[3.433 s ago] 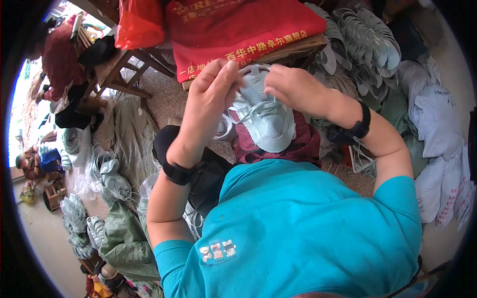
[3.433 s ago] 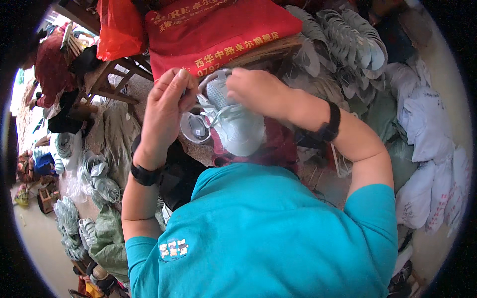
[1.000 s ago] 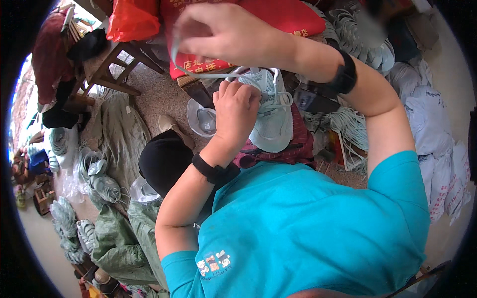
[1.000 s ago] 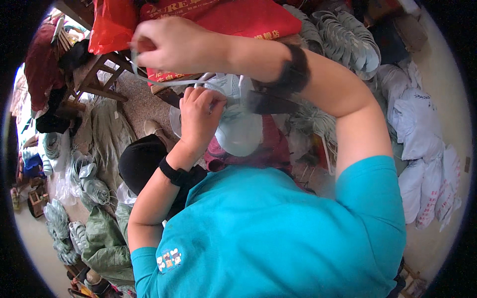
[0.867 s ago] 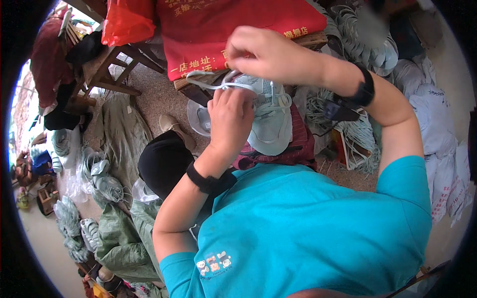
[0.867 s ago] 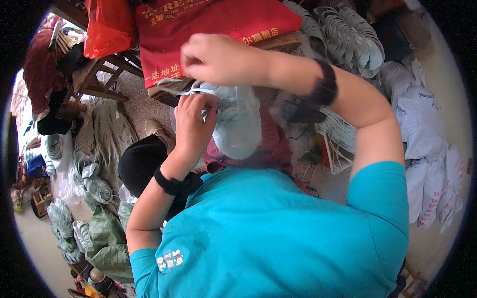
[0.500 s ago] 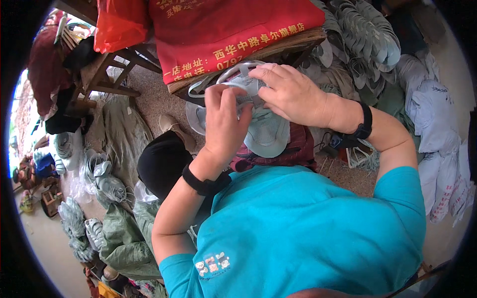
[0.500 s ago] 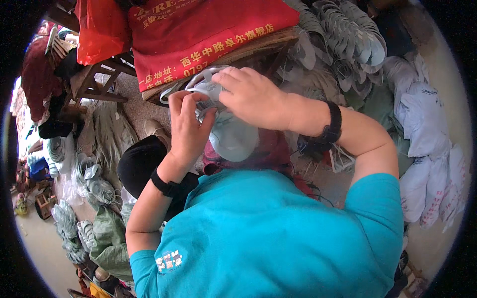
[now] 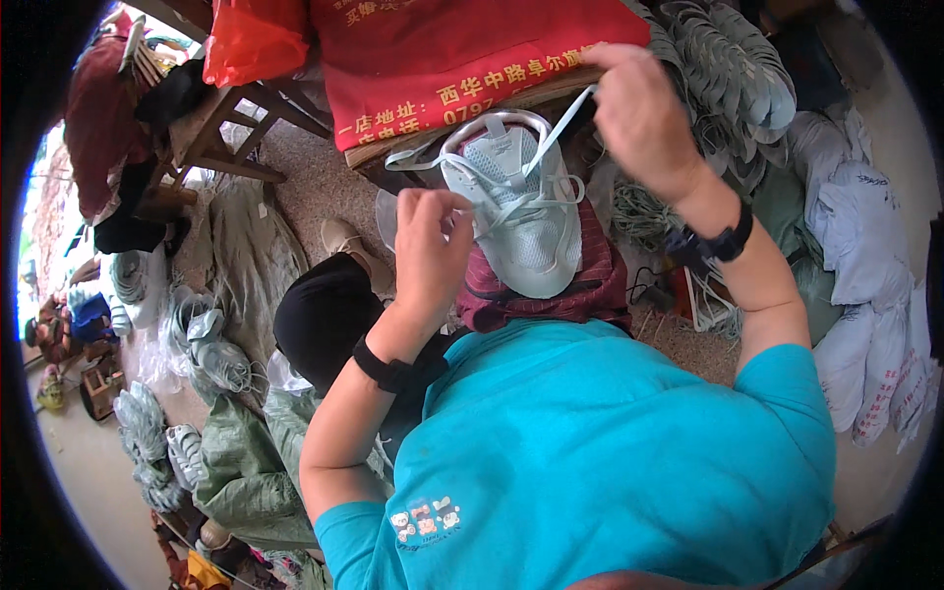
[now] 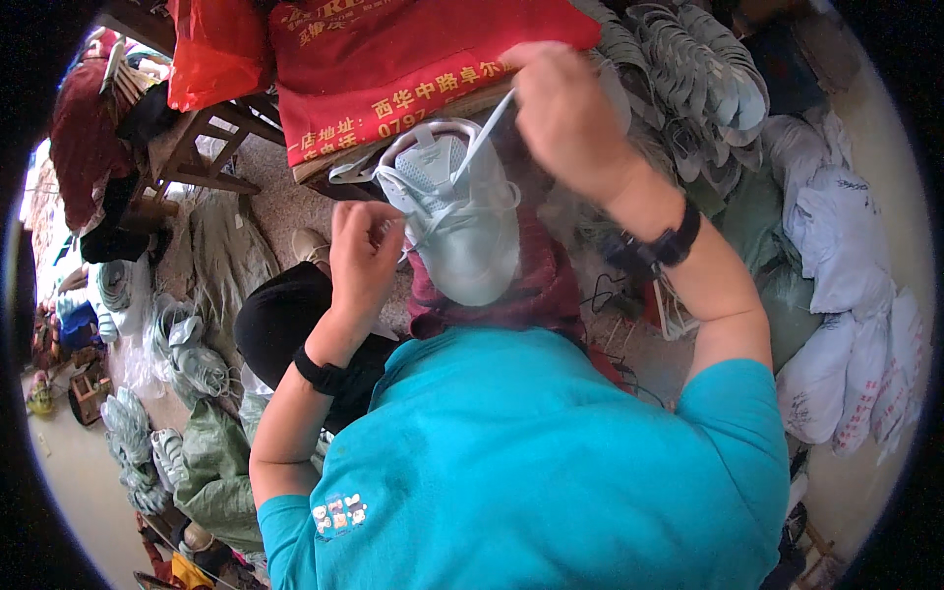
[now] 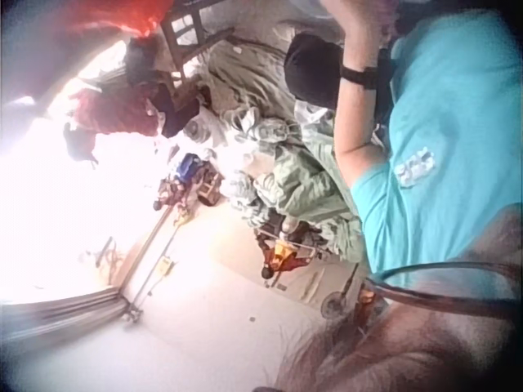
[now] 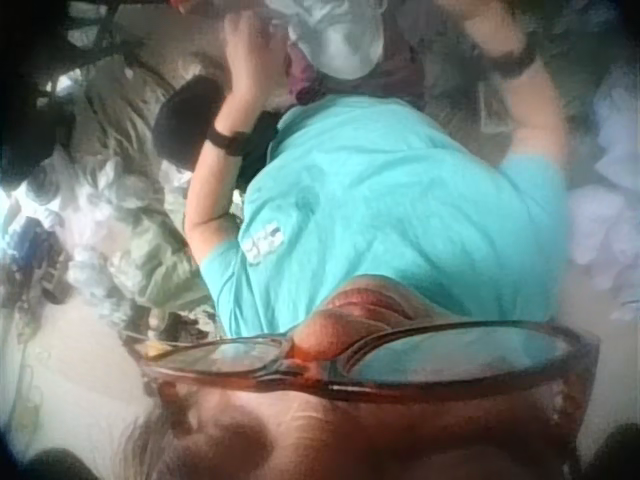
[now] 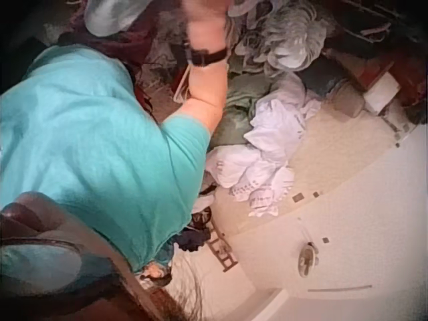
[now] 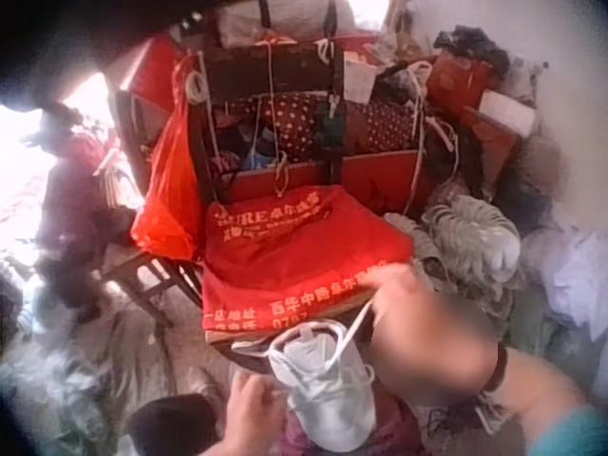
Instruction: The person sits on the floor in a workshop environment and laces a light-colored sneaker. They pull the laces through the eyelets, tighten them, and adjust the fit by hand. The person handles a single shoe throughout the clip, working on the lacing system.
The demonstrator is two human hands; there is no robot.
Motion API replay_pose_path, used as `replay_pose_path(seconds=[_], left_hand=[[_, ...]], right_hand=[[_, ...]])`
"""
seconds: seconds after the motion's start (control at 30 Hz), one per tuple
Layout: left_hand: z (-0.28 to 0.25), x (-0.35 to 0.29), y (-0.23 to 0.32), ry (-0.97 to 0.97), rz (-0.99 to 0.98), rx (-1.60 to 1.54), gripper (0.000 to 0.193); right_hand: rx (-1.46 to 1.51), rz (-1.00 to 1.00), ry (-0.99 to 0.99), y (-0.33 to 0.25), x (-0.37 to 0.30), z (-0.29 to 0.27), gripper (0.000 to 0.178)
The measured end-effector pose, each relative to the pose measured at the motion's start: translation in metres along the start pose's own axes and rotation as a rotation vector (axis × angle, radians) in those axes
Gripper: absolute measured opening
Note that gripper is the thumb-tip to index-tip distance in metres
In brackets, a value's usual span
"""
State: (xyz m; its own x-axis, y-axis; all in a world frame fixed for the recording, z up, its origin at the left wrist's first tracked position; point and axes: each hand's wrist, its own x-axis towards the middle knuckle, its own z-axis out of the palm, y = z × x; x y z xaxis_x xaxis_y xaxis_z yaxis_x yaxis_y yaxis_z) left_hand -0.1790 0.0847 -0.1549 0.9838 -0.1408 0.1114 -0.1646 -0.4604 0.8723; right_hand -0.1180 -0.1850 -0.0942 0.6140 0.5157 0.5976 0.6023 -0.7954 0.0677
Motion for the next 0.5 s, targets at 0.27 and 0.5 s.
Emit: replay_pose_path(seconds=[0.27, 0.5], left_hand=[[-0.004, -0.006, -0.005, -0.398, 0.339, 0.186, 0.011], [-0.027, -0.003, -0.018, -0.864, 0.292, 0.346, 0.011]], right_hand=[[-0.361, 0.488, 0.020, 0.126, -0.054, 0.004, 0.014], [-0.666, 0.710, -0.059, 0.235, -0.108, -0.060, 0.020]])
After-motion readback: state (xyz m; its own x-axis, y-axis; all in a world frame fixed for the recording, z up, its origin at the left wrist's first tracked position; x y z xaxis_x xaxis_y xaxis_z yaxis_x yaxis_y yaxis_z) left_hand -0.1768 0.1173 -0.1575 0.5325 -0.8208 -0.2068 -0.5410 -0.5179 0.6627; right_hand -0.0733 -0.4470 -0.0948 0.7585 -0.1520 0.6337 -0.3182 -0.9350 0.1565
